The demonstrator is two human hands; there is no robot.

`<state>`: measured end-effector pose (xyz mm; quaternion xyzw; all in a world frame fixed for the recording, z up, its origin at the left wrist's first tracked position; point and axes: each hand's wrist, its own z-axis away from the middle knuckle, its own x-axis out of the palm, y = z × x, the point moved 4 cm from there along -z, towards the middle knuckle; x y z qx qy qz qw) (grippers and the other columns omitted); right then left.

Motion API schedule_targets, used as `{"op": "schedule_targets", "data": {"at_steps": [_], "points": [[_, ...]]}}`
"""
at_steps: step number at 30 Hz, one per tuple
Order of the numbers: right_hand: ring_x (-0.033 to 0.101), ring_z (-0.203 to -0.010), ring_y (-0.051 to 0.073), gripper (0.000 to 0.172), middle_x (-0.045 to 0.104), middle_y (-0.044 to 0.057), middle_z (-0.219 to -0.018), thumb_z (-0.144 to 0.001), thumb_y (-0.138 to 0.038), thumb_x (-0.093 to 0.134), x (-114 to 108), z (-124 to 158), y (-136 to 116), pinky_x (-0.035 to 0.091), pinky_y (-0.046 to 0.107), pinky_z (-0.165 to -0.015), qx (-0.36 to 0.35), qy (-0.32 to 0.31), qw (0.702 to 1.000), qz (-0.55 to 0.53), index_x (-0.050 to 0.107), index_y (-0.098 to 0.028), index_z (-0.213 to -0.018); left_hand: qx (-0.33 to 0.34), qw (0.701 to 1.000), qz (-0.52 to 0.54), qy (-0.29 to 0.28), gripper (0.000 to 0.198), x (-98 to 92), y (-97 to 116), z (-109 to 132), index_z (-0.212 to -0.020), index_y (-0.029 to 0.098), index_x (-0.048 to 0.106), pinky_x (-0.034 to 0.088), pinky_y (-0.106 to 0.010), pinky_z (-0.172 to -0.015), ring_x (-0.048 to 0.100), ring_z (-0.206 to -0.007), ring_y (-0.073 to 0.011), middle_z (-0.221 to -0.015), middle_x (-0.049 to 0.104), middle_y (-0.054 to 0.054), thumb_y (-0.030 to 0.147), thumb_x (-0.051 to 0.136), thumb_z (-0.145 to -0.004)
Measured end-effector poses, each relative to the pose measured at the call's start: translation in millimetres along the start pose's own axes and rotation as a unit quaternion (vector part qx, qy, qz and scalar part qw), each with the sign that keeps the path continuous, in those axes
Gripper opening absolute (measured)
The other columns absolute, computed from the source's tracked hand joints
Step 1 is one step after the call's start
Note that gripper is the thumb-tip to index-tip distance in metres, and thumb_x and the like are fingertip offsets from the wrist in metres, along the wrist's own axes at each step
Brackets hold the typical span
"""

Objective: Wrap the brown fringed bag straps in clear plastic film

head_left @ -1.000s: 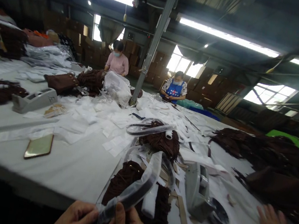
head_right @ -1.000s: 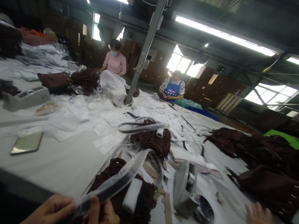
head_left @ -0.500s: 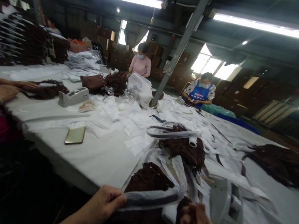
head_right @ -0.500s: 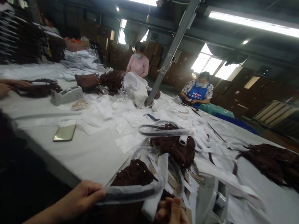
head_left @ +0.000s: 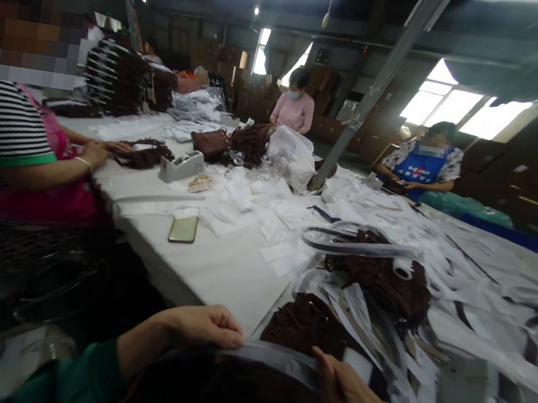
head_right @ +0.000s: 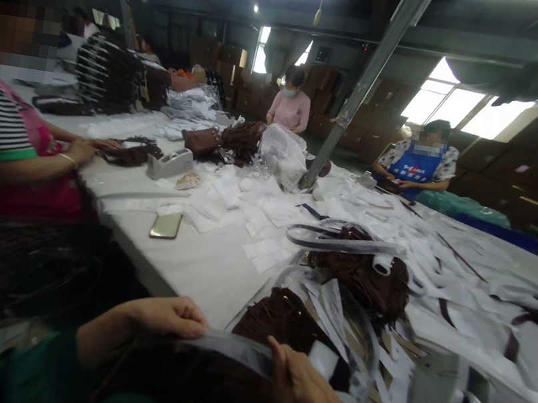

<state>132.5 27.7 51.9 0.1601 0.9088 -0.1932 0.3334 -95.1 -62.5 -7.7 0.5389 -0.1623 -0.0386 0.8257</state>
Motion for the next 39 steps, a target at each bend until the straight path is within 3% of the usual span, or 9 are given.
{"op": "schedule_targets", "data": {"at_steps": [6,11,14,17,23,27,33,36,39], "points": [[0.058,-0.047,0.013,0.047,0.068,0.002,-0.061,-0.094,-0.052,0.041,-18,10,38,0.035,0.025,-0.046,0.065,0.041,0.988,0.132,0.073,-0.020,-0.083,-0.021,0.995,0.061,0.074,0.038,-35.2,-24,20,-0.066,0.012,0.061,0.024,-0.020,-0.043,0.037,-0.041,-0.0055,-0.049,0.051,0.004,0.047,0.076,-0.066],[0.063,-0.066,0.020,0.043,0.071,0.009,-0.086,-0.096,-0.046,0.039,-2,0,9,0.043,0.030,-0.059,0.020,0.032,0.982,0.187,0.071,-0.018,-0.094,-0.030,0.993,0.053,0.098,0.041,-21.1,-22,4,-0.070,0.011,0.064,0.024,-0.019,-0.042,0.037,-0.041,-0.0054,-0.050,0.053,0.005,0.049,0.078,-0.061],[0.065,-0.086,0.023,0.034,0.069,0.012,-0.098,-0.095,-0.039,0.045,23,-6,-35,0.049,0.032,-0.076,-0.064,-0.025,0.996,0.053,0.066,-0.016,-0.110,-0.015,0.998,0.037,0.047,0.041,3.7,-10,-13,-0.070,0.012,0.064,0.025,-0.019,-0.043,0.037,-0.043,-0.0054,-0.051,0.052,0.005,0.050,0.078,-0.061],[0.062,-0.064,0.015,0.032,0.066,0.005,-0.074,-0.096,-0.035,0.046,44,-2,-58,0.048,0.024,-0.060,-0.094,-0.129,0.987,-0.023,0.065,-0.015,-0.111,0.017,0.999,0.038,-0.029,0.039,20.0,4,-20,-0.074,0.012,0.067,0.030,-0.019,-0.047,0.043,-0.049,-0.0064,-0.058,0.057,0.004,0.049,0.077,-0.065],[0.059,-0.057,0.012,0.025,0.063,0.002,-0.069,-0.094,-0.037,0.052,33,16,-17,0.044,0.021,-0.059,-0.051,-0.085,0.995,-0.031,0.068,-0.018,-0.092,-0.027,0.998,-0.005,-0.062,0.041,-2.3,-3,-5,-0.079,0.014,0.070,0.037,-0.020,-0.053,0.047,-0.053,-0.0096,-0.057,0.058,0.003,0.053,0.076,-0.065],[0.057,-0.055,0.011,0.026,0.061,0.000,-0.064,-0.094,-0.037,0.051,28,20,-8,0.041,0.020,-0.054,-0.044,-0.105,0.993,-0.029,0.069,-0.020,-0.087,-0.018,0.996,-0.085,-0.024,0.038,-16.5,-10,-3,-0.080,0.015,0.072,0.038,-0.021,-0.059,0.048,-0.058,-0.0106,-0.063,0.060,0.002,0.052,0.072,-0.069],[0.056,-0.054,0.011,0.029,0.056,0.000,-0.061,-0.096,-0.036,0.049,33,17,-22,0.038,0.021,-0.053,-0.049,-0.143,0.988,0.022,0.067,-0.020,-0.080,0.064,0.935,-0.304,0.171,0.035,-24.6,23,1,-0.095,0.012,0.073,0.039,-0.022,-0.065,0.055,-0.072,-0.0155,-0.079,0.067,-0.003,0.040,0.054,-0.083],[0.057,-0.055,0.011,0.030,0.057,0.001,-0.062,-0.096,-0.035,0.047,36,15,-29,0.039,0.020,-0.055,-0.056,-0.155,0.986,0.016,0.067,-0.019,-0.080,0.068,0.957,-0.272,0.072,0.041,-2.6,31,0,-0.109,0.015,0.067,0.040,-0.022,-0.063,0.056,-0.071,-0.0150,-0.090,0.067,-0.004,0.044,0.060,-0.080],[0.060,-0.057,0.012,0.029,0.060,0.001,-0.064,-0.097,-0.035,0.045,36,11,-31,0.042,0.020,-0.055,-0.056,-0.153,0.986,-0.020,0.066,-0.019,-0.085,0.010,0.976,-0.203,-0.079,0.040,22.7,25,-6,-0.093,0.016,0.068,0.038,-0.020,-0.054,0.050,-0.059,-0.0115,-0.071,0.060,0.001,0.050,0.068,-0.072]]}}
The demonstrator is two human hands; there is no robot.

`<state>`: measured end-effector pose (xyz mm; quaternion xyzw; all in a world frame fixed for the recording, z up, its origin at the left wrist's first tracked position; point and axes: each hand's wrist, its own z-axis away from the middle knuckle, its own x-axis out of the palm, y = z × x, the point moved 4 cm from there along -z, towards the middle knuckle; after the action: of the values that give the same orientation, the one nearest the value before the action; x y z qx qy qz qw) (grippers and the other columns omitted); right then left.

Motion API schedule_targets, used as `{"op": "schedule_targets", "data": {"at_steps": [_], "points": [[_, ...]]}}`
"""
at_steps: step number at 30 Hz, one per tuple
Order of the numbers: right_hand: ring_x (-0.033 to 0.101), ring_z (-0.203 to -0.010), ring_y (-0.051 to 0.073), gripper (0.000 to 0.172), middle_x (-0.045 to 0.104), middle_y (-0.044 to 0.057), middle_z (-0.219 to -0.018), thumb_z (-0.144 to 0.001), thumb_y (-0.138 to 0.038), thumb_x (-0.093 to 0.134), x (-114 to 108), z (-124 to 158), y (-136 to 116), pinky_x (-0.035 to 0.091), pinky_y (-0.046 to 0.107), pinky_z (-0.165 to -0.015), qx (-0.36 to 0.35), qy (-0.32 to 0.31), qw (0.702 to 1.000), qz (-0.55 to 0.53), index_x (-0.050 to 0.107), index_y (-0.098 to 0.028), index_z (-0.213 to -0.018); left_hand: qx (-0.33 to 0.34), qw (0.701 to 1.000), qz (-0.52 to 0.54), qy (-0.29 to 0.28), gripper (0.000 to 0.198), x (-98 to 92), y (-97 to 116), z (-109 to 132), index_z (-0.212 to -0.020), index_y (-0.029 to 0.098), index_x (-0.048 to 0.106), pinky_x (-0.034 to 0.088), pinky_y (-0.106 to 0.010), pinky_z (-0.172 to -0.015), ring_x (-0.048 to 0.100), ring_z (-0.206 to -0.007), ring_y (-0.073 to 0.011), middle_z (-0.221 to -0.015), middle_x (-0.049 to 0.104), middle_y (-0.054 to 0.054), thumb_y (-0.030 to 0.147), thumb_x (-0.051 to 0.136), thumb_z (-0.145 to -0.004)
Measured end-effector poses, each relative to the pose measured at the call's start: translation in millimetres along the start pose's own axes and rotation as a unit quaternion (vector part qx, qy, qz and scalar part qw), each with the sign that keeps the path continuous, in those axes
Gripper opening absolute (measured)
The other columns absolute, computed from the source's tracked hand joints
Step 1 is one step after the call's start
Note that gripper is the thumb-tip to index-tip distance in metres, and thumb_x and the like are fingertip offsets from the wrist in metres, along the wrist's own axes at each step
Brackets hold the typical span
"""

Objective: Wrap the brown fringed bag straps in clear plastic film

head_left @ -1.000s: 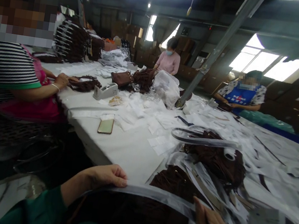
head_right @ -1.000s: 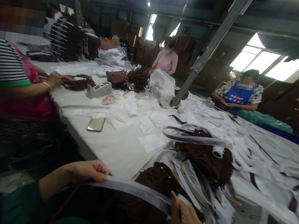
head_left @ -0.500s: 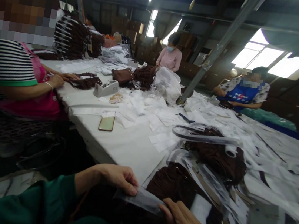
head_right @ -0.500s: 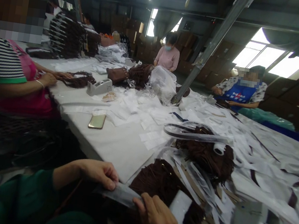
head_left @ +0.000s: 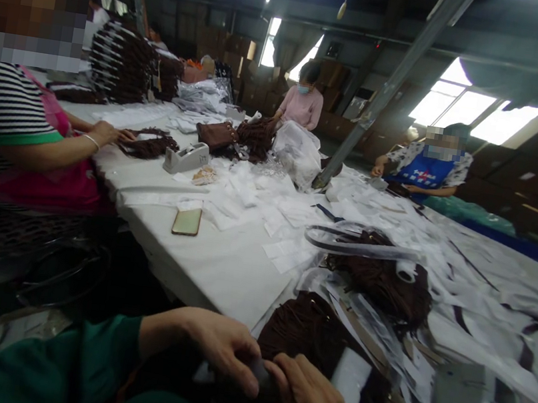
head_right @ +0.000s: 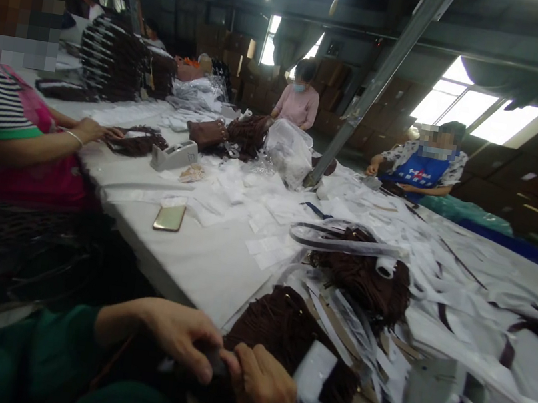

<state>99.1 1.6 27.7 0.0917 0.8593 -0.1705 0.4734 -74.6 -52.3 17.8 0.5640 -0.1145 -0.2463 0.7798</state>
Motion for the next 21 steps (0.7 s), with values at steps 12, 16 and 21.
{"op": "schedule_targets", "data": {"at_steps": [12,16,21], "points": [[0.066,-0.064,0.019,0.034,0.070,0.001,-0.071,-0.084,-0.049,0.056,14,-6,12,0.052,0.023,-0.060,0.226,-0.069,0.938,-0.252,0.068,-0.018,-0.091,0.164,0.800,0.516,0.260,0.046,-16.1,-4,-16,-0.066,0.017,0.042,0.020,-0.015,-0.038,0.030,-0.039,-0.0018,-0.056,0.043,0.007,0.054,0.069,-0.074],[0.064,-0.069,0.020,0.043,0.067,0.003,-0.072,-0.084,-0.054,0.054,17,-8,7,0.052,0.025,-0.064,0.325,-0.006,0.873,-0.363,0.067,-0.014,-0.093,0.208,0.772,0.540,0.262,0.046,10.7,-9,-33,-0.067,0.015,0.047,0.027,-0.016,-0.040,0.037,-0.042,-0.0029,-0.058,0.045,0.005,0.056,0.063,-0.078],[0.057,-0.063,0.017,0.040,0.062,0.001,-0.065,-0.080,-0.054,0.061,13,2,11,0.047,0.022,-0.057,0.373,0.012,0.850,-0.372,0.066,-0.014,-0.080,0.204,0.866,0.411,0.198,0.044,28.0,-2,-28,-0.097,0.018,0.054,0.036,-0.019,-0.049,0.050,-0.051,-0.0087,-0.068,0.056,0.002,0.056,0.063,-0.078]]}}
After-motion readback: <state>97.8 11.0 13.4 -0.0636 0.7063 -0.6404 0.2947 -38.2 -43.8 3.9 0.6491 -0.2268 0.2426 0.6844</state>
